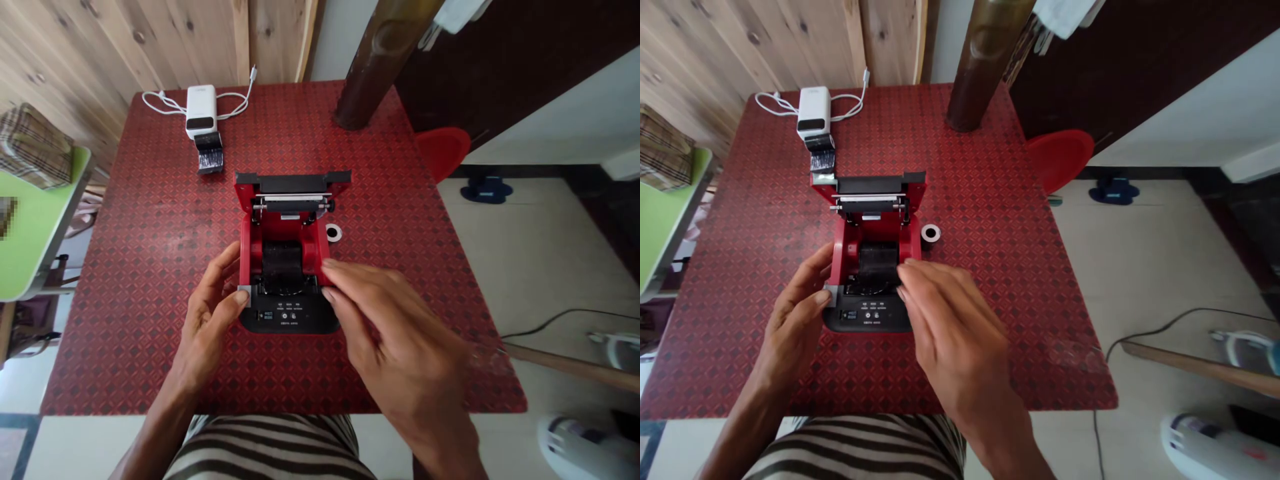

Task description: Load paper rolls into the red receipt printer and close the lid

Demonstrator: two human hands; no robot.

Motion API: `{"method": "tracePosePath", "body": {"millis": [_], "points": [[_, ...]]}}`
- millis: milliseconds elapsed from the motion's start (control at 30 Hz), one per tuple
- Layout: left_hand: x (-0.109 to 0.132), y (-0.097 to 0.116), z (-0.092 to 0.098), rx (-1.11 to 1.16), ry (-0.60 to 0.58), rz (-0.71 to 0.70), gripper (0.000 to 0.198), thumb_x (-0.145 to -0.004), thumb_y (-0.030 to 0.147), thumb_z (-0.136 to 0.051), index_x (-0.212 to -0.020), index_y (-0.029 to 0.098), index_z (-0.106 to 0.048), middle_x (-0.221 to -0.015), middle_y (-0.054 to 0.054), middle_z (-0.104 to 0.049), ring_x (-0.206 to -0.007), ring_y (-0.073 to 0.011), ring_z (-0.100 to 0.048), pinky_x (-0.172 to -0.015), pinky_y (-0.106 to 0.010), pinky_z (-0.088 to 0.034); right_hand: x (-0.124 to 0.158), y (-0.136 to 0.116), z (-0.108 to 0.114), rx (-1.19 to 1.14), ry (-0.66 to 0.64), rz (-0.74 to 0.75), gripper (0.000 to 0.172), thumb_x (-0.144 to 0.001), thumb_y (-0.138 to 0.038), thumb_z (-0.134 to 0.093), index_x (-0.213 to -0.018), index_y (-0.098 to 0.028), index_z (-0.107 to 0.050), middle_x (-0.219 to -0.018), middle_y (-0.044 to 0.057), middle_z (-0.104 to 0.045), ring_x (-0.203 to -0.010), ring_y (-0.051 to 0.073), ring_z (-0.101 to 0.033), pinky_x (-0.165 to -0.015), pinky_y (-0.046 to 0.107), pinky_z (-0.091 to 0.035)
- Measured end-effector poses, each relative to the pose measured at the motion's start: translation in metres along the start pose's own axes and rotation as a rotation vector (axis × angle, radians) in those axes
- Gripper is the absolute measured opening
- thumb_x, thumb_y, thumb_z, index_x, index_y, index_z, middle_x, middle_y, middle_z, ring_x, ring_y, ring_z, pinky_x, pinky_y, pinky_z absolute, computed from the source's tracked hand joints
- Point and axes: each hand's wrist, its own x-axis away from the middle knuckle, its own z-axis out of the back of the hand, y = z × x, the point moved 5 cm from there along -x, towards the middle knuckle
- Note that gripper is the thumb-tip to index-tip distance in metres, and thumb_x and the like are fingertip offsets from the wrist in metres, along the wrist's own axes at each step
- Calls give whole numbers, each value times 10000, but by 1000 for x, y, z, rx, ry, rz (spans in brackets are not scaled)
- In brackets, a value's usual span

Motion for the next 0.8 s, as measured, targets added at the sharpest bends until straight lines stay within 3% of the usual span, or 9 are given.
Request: {"method": "tracePosePath", "body": {"millis": [133, 267, 367, 533, 633, 700, 800], "points": [[1, -5, 4, -137, 9, -107, 524, -1117, 437, -676, -1635, 363, -651, -1690, -41, -654, -1540, -327, -625, -1254, -472, -520, -45, -3, -36, 113, -319, 143, 265, -1082, 9, -627, -1242, -133, -784, -1282, 149, -860, -1162, 287, -817, -1033, 442, -674], [-1, -13, 6, -222, -5, -221, 589, -1114, 539, -637, -1661, 325, -616, -1663, -75, -656, -1456, -341, -656, -1218, -515, -528, -73, -3, -70, 273, -713, 38, 241, -1090, -14, -613, -1211, -111, -798, -1255, 169, -844, -1183, 328, -796, -1027, 461, -629], [-3, -18, 9, -221, -23, -230, 591, -1114, 541, -628, -1669, 339, -599, -1638, -76, -657, -1409, -328, -663, -1203, -516, -524, -85, -4, -80, 312, -874, -14, 269, -1113, -31, -572, -1230, -109, -802, -1267, 178, -841, -1172, 320, -797, -998, 434, -601], [-4, -21, 11, -202, -40, -205, 598, -1107, 529, -647, -1678, 362, -584, -1650, -71, -631, -1441, -332, -624, -1212, -512, -497, -94, -4, -82, 347, -883, 10, 350, -1086, 9, -532, -1273, -123, -797, -1286, 178, -830, -1151, 330, -795, -913, 429, -583], [-4, -22, 11, -194, -44, -198, 590, -1108, 523, -651, -1676, 379, -584, -1642, -63, -634, -1437, -330, -625, -1214, -507, -489, -91, -6, -80, 397, -829, 23, 292, -1057, -7, -581, -1212, -128, -796, -1189, 172, -840, -1085, 334, -799, -868, 433, -578], [-4, -22, 11, -195, -38, -205, 582, -1109, 521, -654, -1672, 385, -589, -1639, -57, -636, -1434, -325, -627, -1218, -500, -485, -86, -11, -74, 404, -739, 50, 223, -1026, -21, -637, -1118, -145, -797, -1097, 153, -839, -1019, 331, -800, -826, 435, -577], [-4, -20, 10, -190, -30, -219, 571, -1107, 517, -668, -1659, 387, -604, -1631, -46, -647, -1422, -310, -641, -1212, -480, -499, -76, -20, -53, 333, -501, 99, 157, -984, -39, -693, -1003, -171, -776, -952, 107, -810, -862, 302, -778, -734, 432, -572]]}}
